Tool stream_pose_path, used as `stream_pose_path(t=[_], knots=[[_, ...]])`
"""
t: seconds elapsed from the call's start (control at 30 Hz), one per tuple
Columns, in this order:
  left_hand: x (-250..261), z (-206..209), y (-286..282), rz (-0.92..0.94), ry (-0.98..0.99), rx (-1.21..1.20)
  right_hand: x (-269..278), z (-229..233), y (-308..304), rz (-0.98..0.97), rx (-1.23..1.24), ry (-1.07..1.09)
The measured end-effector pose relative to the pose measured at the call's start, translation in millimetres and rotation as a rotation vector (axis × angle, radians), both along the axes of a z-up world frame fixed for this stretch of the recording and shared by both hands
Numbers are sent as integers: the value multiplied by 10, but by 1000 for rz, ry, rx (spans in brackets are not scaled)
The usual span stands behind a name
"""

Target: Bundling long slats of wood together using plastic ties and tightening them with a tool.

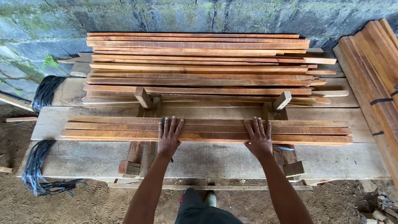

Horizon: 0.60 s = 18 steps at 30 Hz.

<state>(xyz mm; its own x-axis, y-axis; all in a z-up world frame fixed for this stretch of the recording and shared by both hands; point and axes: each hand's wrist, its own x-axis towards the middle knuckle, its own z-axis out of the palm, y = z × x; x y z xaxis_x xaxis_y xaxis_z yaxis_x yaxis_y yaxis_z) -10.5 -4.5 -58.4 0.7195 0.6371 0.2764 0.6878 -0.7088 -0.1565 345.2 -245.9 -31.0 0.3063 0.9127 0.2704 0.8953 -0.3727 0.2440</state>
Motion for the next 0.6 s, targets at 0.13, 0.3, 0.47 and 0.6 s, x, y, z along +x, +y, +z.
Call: stream_pose_path(t=[0.13,0.3,0.47,0.6], knots=[[33,-269,111,-115,-164,374,15,-118,-20,35,68,-98],[24,-174,-11,-97,-108,431,-1,-323,-28,92,213,-176],[46,2,-57,-109,-195,474,90,-328,60,95,196,-115],[110,46,-65,-85,-178,515,98,-294,39,97,170,-75]])
